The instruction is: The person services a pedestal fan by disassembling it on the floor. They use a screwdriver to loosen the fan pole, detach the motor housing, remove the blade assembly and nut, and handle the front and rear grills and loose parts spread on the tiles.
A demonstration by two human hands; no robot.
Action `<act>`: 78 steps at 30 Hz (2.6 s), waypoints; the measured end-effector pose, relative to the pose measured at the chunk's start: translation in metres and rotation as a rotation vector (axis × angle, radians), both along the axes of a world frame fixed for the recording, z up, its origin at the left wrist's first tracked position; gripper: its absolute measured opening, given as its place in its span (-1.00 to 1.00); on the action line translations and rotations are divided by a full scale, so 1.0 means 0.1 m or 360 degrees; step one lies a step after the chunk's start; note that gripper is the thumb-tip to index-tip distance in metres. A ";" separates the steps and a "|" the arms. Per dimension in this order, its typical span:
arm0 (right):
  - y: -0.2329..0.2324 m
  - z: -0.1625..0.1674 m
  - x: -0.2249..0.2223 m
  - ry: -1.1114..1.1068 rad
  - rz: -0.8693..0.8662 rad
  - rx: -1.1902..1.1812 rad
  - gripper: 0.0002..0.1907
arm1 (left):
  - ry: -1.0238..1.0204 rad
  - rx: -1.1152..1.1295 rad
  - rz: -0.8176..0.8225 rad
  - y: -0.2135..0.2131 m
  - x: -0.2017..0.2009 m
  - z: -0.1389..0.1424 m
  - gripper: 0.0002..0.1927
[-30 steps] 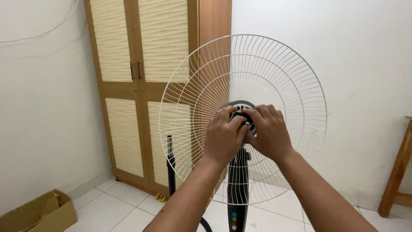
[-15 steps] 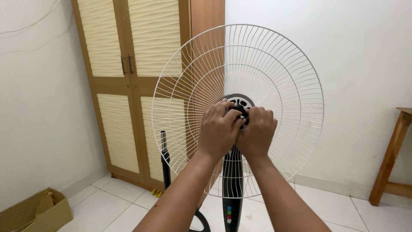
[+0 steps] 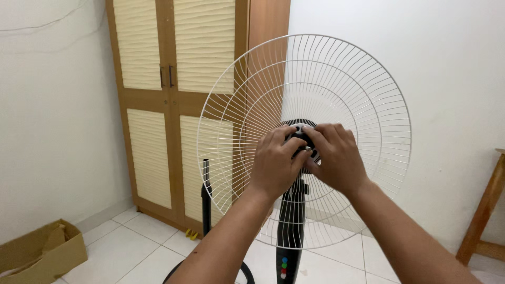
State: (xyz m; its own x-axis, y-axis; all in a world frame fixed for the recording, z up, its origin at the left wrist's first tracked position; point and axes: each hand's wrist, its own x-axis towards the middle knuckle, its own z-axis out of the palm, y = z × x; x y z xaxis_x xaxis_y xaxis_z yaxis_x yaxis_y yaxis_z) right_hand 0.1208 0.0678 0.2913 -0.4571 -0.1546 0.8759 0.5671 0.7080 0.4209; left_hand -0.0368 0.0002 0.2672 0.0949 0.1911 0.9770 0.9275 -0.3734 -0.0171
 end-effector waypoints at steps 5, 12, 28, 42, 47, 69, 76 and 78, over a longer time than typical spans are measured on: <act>0.14 0.02 0.00 -0.0081 0.0154 0.0049 -0.45 | 0.0003 0.0084 -0.0025 0.05 0.01 -0.04 -0.75; 0.15 -0.17 -0.05 0.0106 0.0100 0.0090 -0.58 | 0.0007 0.0079 -0.0049 0.09 0.04 -0.12 -0.76; 0.01 0.06 -0.06 0.0020 0.0075 -0.0040 -0.51 | 0.0030 0.0025 -0.0022 -0.01 -0.03 0.02 -0.75; 0.31 0.34 0.07 -0.0646 -0.0105 0.0383 -0.40 | 0.0031 0.0030 -0.0041 0.14 -0.01 -0.03 -0.71; 0.35 0.34 0.06 -0.0627 -0.0043 0.0349 -0.53 | 0.0047 0.0061 -0.0040 0.16 0.00 -0.05 -0.72; 0.18 0.32 0.06 -0.0551 0.0087 -0.0119 -0.39 | -0.0024 0.0123 -0.0076 0.03 0.04 0.00 -0.75; 0.14 0.43 0.01 -0.0708 -0.0037 -0.0130 -0.53 | 0.0000 0.0164 -0.0089 0.06 0.04 -0.05 -0.75; 0.12 0.42 0.04 -0.0721 -0.0042 -0.0049 -0.58 | 0.0019 0.0183 -0.0098 0.07 0.06 -0.09 -0.75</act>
